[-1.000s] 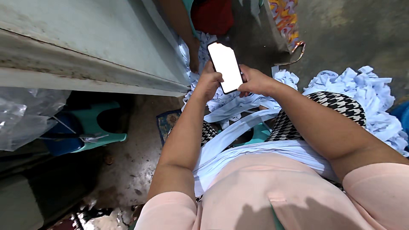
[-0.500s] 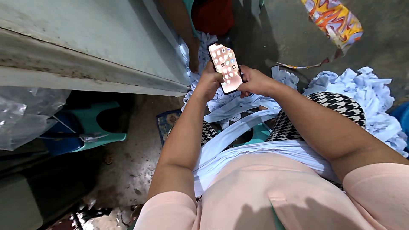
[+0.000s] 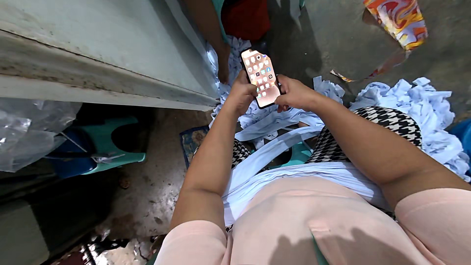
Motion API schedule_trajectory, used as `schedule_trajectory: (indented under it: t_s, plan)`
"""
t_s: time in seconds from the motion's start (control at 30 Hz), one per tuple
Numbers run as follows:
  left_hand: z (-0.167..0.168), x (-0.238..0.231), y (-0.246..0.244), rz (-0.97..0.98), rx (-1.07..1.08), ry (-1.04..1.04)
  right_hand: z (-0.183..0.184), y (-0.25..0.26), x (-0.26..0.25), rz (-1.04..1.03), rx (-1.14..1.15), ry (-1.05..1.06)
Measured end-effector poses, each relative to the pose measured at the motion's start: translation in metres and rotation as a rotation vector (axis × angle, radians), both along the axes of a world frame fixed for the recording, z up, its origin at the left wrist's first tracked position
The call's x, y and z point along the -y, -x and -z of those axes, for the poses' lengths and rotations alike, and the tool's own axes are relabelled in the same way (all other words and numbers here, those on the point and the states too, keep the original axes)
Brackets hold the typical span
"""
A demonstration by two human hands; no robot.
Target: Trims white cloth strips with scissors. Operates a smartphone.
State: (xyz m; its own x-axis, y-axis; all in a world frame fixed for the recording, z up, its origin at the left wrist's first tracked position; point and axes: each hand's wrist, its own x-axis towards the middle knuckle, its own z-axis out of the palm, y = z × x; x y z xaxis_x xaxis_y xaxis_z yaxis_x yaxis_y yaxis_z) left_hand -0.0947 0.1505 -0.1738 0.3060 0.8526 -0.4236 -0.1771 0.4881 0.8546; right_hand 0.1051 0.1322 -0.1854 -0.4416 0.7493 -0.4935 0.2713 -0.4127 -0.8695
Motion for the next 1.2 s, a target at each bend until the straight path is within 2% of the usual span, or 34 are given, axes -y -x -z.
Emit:
schedule_trajectory:
  t_s: [0.73,1.0,1.2]
  plan:
    - [-0.001,0.000,0.000,0.007,-0.036,0.000,-0.005,-0.001,-0.002,0.027,0.013,0.043]
    - [-0.003,0.002,0.000,0.135,0.005,-0.027,-0.008,-0.001,-0.003,0.172,-0.041,0.161]
    - [-0.004,0.004,0.000,0.168,0.000,-0.030,-0.006,-0.002,-0.004,0.130,-0.048,0.172]
